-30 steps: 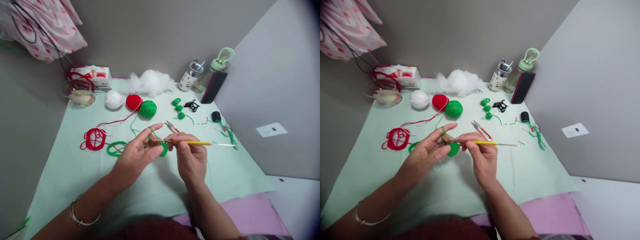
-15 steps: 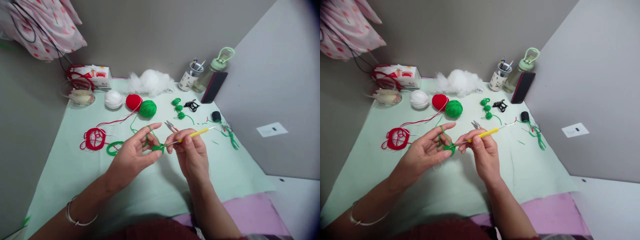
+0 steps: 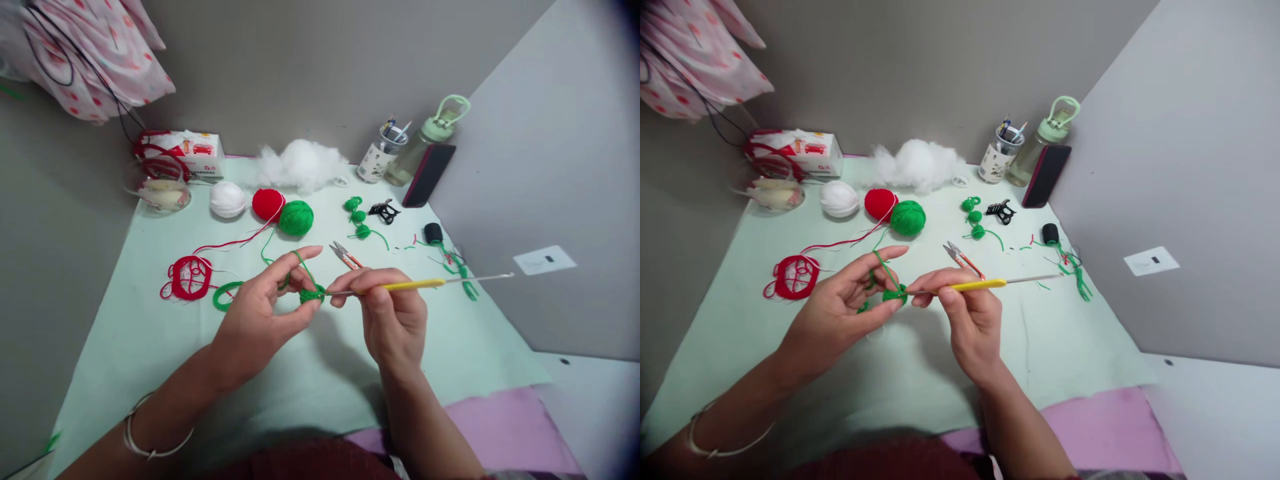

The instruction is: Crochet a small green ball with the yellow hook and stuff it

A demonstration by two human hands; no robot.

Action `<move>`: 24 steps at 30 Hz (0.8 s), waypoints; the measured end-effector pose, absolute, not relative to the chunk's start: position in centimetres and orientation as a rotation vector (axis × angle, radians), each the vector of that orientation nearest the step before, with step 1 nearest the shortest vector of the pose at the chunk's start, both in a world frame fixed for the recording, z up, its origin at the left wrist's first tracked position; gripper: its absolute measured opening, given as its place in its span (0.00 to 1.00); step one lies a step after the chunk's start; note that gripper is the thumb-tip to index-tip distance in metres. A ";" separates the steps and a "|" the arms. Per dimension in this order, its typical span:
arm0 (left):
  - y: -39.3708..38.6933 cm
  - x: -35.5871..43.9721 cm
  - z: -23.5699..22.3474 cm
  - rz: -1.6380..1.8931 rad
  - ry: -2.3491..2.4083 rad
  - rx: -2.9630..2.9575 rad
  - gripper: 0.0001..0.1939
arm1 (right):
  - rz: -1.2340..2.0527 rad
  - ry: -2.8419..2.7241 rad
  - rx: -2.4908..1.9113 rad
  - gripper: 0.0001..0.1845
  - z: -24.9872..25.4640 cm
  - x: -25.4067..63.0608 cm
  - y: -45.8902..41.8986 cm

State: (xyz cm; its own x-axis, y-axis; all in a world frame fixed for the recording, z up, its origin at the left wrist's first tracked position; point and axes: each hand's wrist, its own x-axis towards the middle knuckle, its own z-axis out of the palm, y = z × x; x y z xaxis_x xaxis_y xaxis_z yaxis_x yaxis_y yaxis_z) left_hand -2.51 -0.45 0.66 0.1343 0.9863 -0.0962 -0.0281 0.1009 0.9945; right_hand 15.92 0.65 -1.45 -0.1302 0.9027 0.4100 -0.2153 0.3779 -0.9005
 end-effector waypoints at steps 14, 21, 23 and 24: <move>-0.5 -2.5 0.1 1.208 1.370 1.631 0.26 | 0.486 -1.824 -0.674 0.12 -1.5 15.7 0.0; -0.7 -2.3 0.1 1.251 1.377 1.673 0.26 | 0.607 -1.712 -0.653 0.10 -1.5 15.6 0.1; -0.8 -2.3 0.2 1.238 1.336 1.583 0.26 | 0.769 -1.562 -0.641 0.11 -1.5 15.4 0.3; -0.8 -2.3 0.3 1.230 1.323 1.545 0.27 | 0.837 -1.504 -0.637 0.11 -1.5 15.3 0.4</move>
State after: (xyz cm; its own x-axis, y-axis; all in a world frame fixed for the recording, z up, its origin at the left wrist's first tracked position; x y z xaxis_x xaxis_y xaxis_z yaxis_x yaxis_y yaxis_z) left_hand -2.29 -0.77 0.30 0.0058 0.9809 0.1942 0.2646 -0.1888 0.9457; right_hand 15.34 0.35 -1.48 -0.1094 0.7991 0.5911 -0.0817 0.5855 -0.8066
